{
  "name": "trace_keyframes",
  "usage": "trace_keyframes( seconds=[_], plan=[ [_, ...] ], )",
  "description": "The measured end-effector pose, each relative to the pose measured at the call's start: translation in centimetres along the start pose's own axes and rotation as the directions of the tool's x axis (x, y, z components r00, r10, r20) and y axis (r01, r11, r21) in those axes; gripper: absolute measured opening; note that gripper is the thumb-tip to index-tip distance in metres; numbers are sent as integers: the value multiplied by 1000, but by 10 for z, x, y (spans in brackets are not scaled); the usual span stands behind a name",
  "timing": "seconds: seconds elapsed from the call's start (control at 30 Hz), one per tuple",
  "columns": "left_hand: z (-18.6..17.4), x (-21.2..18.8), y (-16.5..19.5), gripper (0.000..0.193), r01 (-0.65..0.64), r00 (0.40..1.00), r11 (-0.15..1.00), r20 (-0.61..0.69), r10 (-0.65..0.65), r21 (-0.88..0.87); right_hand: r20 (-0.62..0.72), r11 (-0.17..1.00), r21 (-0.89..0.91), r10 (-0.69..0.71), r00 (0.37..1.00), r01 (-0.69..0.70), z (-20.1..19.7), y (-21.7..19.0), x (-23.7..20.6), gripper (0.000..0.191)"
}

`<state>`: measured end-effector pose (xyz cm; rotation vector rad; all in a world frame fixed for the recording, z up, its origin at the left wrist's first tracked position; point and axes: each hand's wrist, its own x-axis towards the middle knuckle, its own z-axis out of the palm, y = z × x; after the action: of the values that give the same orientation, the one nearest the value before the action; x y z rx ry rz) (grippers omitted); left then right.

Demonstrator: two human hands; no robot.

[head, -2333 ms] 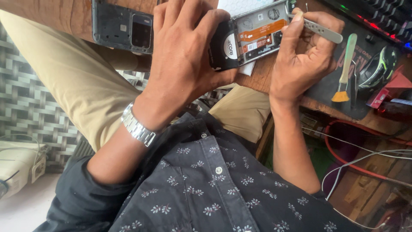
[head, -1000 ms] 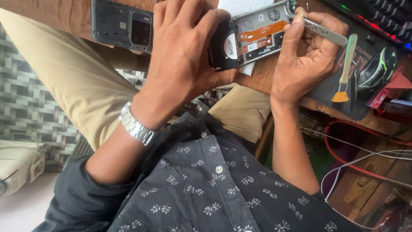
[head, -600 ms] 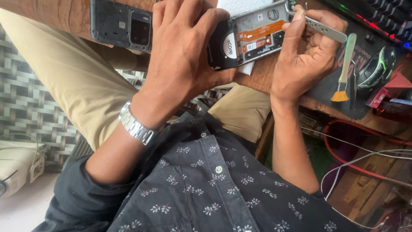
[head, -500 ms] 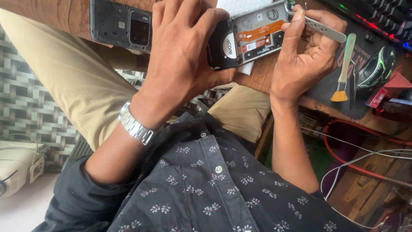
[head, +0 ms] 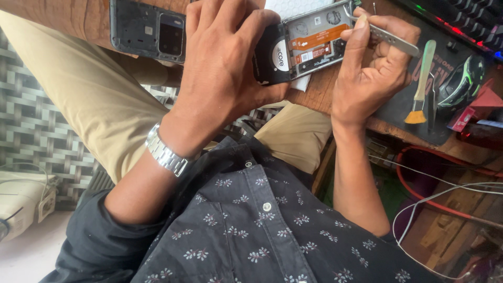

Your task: The person uses a metal spudger to pry and lift the battery and internal components from a disassembled smartphone. They carefully separate the battery from the chassis and manipulate internal connectors while holding the phone body.

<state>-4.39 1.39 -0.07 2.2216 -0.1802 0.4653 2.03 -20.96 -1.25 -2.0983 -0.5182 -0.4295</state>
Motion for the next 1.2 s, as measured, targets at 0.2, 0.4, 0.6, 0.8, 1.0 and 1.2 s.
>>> trace_keyframes(
  seconds=[0.2,0.4,0.6,0.8,1.0,1.2],
  plan=[
    [-1,1,0,74,6,1000,1000,6,-6,-4,0,999,22,-33,999,33,0,0,-1,9],
    [-4,-1,0,75,-7,1000,1000,0,7,6,47,984,168,-70,996,61,-2,-2,-7,12],
    [-2,-1,-3,74,-28,1000,999,7,28,14,110,956,281,52,993,-81,-9,-2,-13,15],
    [-2,-5,-11,72,-33,999,999,37,32,25,145,965,259,-8,989,-30,-2,-4,-7,14],
    [-3,-4,-14,82,-57,997,998,44,56,37,202,984,109,-161,966,141,5,-9,13,13],
    [0,-4,-13,77,-53,998,998,41,52,29,332,948,-72,-271,903,311,-1,-9,28,15]
  ],
)
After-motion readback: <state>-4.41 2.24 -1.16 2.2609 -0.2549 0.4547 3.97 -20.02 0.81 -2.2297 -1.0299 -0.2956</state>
